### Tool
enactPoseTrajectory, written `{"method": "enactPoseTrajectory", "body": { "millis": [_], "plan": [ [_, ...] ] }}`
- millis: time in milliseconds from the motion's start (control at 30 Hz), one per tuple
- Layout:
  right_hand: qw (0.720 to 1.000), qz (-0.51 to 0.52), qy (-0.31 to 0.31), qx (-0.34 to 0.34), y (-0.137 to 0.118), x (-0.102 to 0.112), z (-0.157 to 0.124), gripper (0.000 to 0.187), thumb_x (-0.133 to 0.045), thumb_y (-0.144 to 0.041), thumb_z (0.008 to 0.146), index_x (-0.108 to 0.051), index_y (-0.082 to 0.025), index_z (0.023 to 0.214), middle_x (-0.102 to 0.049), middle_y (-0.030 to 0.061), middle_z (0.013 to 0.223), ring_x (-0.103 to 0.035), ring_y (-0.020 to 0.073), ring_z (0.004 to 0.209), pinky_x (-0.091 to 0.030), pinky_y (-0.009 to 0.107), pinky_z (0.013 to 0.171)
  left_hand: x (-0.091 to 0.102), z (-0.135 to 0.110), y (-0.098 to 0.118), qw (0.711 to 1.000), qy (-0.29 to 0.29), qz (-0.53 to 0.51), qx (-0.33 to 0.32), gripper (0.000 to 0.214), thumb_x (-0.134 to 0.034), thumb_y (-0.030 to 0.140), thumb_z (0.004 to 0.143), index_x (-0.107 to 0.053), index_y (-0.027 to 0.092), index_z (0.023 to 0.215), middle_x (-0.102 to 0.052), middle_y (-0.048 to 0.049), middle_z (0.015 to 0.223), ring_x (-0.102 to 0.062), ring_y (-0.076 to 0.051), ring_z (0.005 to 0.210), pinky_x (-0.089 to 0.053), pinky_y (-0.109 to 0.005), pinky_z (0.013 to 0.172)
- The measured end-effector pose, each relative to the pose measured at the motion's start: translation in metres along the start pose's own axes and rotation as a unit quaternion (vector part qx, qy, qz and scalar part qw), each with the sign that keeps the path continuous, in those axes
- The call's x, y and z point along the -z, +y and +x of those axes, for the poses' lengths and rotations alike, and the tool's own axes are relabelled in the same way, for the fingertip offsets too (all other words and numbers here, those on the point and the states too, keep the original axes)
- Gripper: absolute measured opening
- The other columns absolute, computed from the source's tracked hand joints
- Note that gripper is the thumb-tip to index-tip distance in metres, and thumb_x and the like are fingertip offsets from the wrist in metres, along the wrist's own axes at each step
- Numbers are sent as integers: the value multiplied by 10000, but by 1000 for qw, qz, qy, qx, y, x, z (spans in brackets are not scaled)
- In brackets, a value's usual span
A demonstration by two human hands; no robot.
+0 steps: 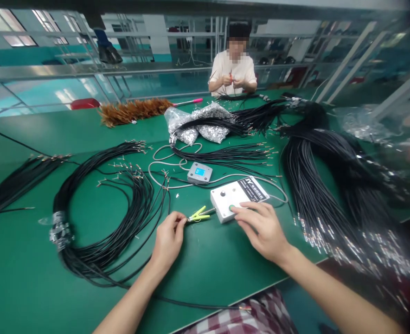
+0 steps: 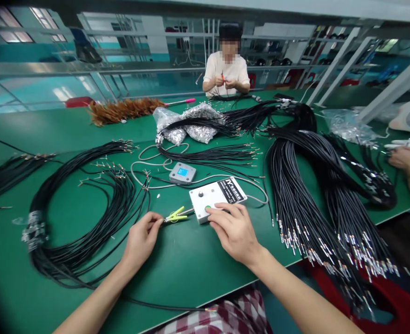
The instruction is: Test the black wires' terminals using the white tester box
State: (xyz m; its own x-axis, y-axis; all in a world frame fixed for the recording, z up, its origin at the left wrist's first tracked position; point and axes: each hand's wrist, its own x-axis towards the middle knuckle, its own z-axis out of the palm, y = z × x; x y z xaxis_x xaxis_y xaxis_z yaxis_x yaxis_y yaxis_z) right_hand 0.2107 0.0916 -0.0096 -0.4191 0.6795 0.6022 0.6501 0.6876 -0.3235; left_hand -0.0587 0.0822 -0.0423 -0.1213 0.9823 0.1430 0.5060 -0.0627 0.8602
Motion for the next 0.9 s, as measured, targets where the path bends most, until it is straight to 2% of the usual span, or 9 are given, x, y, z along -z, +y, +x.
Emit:
{"method": "enactPoseTrajectory", "body": {
  "millis": [133, 300, 500, 600, 700, 767, 800, 833, 900],
  "plan": [
    [999, -39, 16, 13, 1, -6, -1, 125, -578, -176, 925, -672, -232, 984, -758, 1, 1063, -642, 207, 1025, -369, 374, 877, 5, -2, -3, 1000, 7, 5, 17, 129, -541, 294, 833, -575, 205, 746, -620, -14, 692, -591, -173, 616, -402, -247, 585],
    [999, -37, 33, 7, 8, -10, 0, 137, -581, -171, 912, -689, -246, 949, -769, 4, 1013, -657, 210, 972, -379, 387, 883, 20, -9, -8, 998, 29, -1, 50, 146, -555, 320, 823, -569, 203, 739, -573, 11, 607, -526, -151, 538, -348, -228, 520],
    [998, 58, 38, -6, -8, -5, -8, 137, -572, -173, 911, -657, -244, 991, -742, 50, 1079, -654, 230, 1006, -441, 419, 892, 28, -17, -8, 995, 24, -58, 75, 222, -556, 405, 840, -550, 193, 776, -485, 45, 571, -409, -108, 453, -275, -202, 443],
    [990, 138, 0, -15, -31, -8, -14, 183, -576, -151, 901, -645, -241, 1044, -736, 53, 1070, -672, 203, 972, -480, 368, 868, 28, -20, 2, 993, 9, -90, 81, 279, -557, 459, 841, -537, 190, 772, -479, 42, 587, -396, -98, 443, -276, -193, 420],
    [975, 184, -70, -104, -55, -20, -10, 206, -592, -196, 890, -656, -229, 1083, -745, 43, 965, -692, 189, 833, -509, 326, 797, 23, -26, 17, 988, -34, -120, 93, 339, -580, 522, 823, -550, 191, 758, -472, 39, 573, -406, -101, 449, -301, -191, 416],
    [957, 218, -104, -160, -67, -35, -1, 233, -631, -235, 858, -664, -221, 1088, -747, 24, 919, -692, 169, 760, -518, 285, 757, 18, -32, 23, 988, -71, -120, 68, 353, -589, 538, 816, -579, 194, 738, -526, 7, 605, -493, -134, 522, -395, -210, 475],
    [953, 225, -117, -166, -70, -43, 2, 230, -636, -251, 852, -670, -217, 1078, -748, 15, 892, -692, 162, 747, -515, 262, 730, 15, -35, 24, 989, -88, -111, 46, 347, -591, 533, 817, -597, 198, 725, -567, -15, 639, -544, -158, 581, -446, -228, 530],
    [957, 214, -130, -150, -71, -53, 5, 146, -626, -258, 858, -698, -224, 980, -748, 0, 841, -691, 160, 740, -502, 251, 707, 12, -38, 22, 989, -101, -102, 26, 336, -596, 524, 816, -614, 206, 708, -598, -29, 662, -578, -180, 624, -480, -248, 576],
    [970, 157, -164, -90, -65, -73, 6, 100, -628, -277, 857, -717, -235, 840, -747, -20, 777, -690, 154, 715, -471, 248, 677, 8, -43, 14, 992, -107, -71, 12, 297, -629, 497, 803, -639, 234, 665, -616, -25, 648, -600, -200, 617, -506, -274, 583]
  ]
}}
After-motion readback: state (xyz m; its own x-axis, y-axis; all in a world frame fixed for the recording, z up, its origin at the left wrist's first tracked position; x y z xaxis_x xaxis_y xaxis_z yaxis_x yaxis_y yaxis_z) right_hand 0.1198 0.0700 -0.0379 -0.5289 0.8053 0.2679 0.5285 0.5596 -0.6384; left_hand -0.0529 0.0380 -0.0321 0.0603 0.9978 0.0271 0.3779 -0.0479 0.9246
